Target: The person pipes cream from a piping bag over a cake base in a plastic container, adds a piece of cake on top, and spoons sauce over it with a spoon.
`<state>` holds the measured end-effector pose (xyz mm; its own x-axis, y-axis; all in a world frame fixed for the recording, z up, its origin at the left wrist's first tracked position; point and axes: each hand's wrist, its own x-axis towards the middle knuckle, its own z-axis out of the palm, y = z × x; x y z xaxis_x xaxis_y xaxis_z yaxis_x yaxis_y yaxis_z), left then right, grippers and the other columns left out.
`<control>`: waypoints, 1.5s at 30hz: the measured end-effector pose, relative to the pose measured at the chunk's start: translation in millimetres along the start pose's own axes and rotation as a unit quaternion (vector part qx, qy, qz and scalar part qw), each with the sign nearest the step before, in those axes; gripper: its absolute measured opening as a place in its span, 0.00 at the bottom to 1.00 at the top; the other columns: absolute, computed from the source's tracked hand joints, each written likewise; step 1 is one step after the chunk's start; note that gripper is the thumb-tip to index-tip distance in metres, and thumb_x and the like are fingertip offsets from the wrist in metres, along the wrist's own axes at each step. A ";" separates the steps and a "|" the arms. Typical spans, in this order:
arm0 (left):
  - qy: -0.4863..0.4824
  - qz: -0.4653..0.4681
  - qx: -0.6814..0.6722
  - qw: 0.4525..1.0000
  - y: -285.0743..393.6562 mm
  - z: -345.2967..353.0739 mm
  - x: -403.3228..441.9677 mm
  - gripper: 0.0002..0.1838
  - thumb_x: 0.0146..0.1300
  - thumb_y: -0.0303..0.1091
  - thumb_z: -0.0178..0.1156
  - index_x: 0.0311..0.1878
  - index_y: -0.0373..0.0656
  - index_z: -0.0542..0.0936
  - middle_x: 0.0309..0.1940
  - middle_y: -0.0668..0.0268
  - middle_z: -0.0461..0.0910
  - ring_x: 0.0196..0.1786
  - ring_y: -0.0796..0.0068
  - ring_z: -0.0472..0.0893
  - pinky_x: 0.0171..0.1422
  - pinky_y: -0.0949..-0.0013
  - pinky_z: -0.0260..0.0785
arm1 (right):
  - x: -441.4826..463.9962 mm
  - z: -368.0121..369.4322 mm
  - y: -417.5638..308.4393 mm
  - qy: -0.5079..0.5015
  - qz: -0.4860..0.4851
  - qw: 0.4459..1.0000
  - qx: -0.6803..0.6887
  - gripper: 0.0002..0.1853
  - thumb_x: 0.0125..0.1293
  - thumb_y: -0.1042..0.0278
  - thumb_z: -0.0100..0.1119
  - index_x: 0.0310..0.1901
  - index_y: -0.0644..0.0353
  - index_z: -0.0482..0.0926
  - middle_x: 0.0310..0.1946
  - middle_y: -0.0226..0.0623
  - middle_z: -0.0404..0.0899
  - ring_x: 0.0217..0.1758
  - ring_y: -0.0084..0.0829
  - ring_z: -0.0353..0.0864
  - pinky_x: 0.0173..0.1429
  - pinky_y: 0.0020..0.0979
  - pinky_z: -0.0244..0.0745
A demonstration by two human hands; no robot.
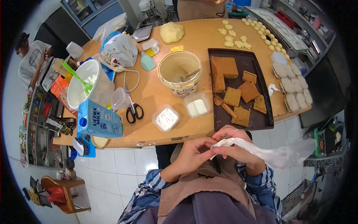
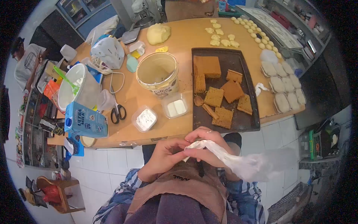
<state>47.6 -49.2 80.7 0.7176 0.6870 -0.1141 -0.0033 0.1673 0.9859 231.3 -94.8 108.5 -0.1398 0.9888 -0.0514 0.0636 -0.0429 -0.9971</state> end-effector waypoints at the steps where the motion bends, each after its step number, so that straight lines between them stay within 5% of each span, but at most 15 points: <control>1: -0.002 0.001 -0.038 0.999 -2.7 -0.1 0.4 0.11 0.59 0.23 0.60 0.46 0.35 0.77 0.41 0.64 0.79 0.43 0.80 0.77 0.47 0.75 0.70 | 1.6 -3.2 -2.7 -0.027 0.017 0.999 -0.008 0.14 0.53 0.74 0.66 0.41 0.69 0.77 0.39 0.39 0.74 0.24 0.21 0.76 0.26 0.19 0.70; 5: 0.008 0.001 -0.095 0.995 -10.4 -7.6 -1.9 0.13 0.58 0.22 0.61 0.46 0.36 0.75 0.42 0.64 0.79 0.44 0.79 0.77 0.48 0.76 0.70 | 6.8 -3.9 -5.8 -0.048 0.071 0.996 0.033 0.12 0.59 0.72 0.60 0.42 0.71 0.77 0.36 0.41 0.77 0.26 0.25 0.79 0.29 0.21 0.74; 8: 0.188 0.108 0.059 0.975 5.2 -18.2 -12.5 0.17 0.55 0.24 0.64 0.47 0.35 0.73 0.38 0.64 0.79 0.41 0.77 0.78 0.47 0.74 0.71 | 10.8 -5.3 -1.9 -0.026 0.121 0.987 0.105 0.14 0.65 0.69 0.53 0.43 0.74 0.76 0.34 0.47 0.79 0.28 0.31 0.81 0.30 0.25 0.78; 12: 0.440 0.159 0.286 0.836 -14.1 -73.4 -20.3 0.33 0.42 0.27 0.73 0.52 0.36 0.68 0.49 0.58 0.70 0.54 0.67 0.72 0.57 0.67 0.66 | 12.5 -12.4 -6.6 0.033 0.119 0.961 0.246 0.16 0.67 0.67 0.49 0.47 0.74 0.74 0.35 0.48 0.79 0.33 0.34 0.83 0.34 0.28 0.81; 19: 0.394 0.117 0.306 0.859 -32.8 -92.1 -3.4 0.52 0.35 0.28 0.75 0.64 0.30 0.54 0.58 0.48 0.65 0.61 0.56 0.68 0.63 0.63 0.61 | 18.0 -6.8 0.9 0.072 0.016 0.943 0.324 0.17 0.54 0.82 0.59 0.47 0.76 0.74 0.37 0.55 0.80 0.36 0.38 0.83 0.38 0.31 0.83; 28: 0.422 0.094 0.253 0.865 -35.8 -87.3 8.8 0.49 0.39 0.24 0.72 0.64 0.32 0.52 0.55 0.49 0.67 0.57 0.59 0.72 0.59 0.64 0.67 | 18.1 3.1 9.6 0.097 0.039 0.926 0.362 0.21 0.51 0.85 0.59 0.50 0.76 0.73 0.35 0.54 0.80 0.30 0.39 0.84 0.33 0.32 0.84; 31: 0.434 0.191 0.177 0.862 -50.9 -73.2 10.6 0.45 0.39 0.24 0.72 0.60 0.33 0.56 0.53 0.54 0.66 0.56 0.60 0.73 0.57 0.63 0.69 | 20.0 7.2 12.4 0.082 0.039 0.919 0.383 0.19 0.56 0.85 0.54 0.52 0.75 0.72 0.37 0.53 0.80 0.33 0.39 0.83 0.35 0.33 0.84; 35: 0.387 0.270 0.318 0.822 -26.9 -50.0 -0.6 0.41 0.36 0.26 0.73 0.54 0.36 0.60 0.46 0.59 0.63 0.50 0.65 0.71 0.54 0.65 0.67 | 20.5 7.9 15.1 0.061 -0.012 0.909 0.412 0.16 0.63 0.81 0.48 0.53 0.72 0.72 0.42 0.54 0.78 0.38 0.37 0.82 0.38 0.33 0.83; 38: 0.365 0.313 0.291 0.827 -22.5 -36.4 2.3 0.41 0.35 0.28 0.73 0.54 0.36 0.61 0.45 0.58 0.63 0.48 0.64 0.69 0.53 0.66 0.65 | 20.8 14.7 0.0 0.098 -0.036 0.907 0.409 0.14 0.63 0.78 0.50 0.49 0.74 0.74 0.42 0.56 0.78 0.38 0.37 0.81 0.42 0.32 0.82; 45: 0.345 0.314 0.310 0.829 -19.6 -20.8 4.2 0.37 0.38 0.35 0.74 0.51 0.36 0.66 0.44 0.54 0.67 0.47 0.57 0.71 0.51 0.63 0.66 | 13.0 14.7 -1.8 0.214 -0.094 0.943 0.239 0.17 0.45 0.83 0.62 0.41 0.72 0.79 0.36 0.51 0.80 0.33 0.33 0.81 0.37 0.29 0.79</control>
<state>36.2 -34.8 58.3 0.1413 0.7776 0.6127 0.2873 -0.6244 0.7263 214.8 -84.0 108.7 0.3128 0.9483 0.0537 -0.3900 0.1798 -0.9031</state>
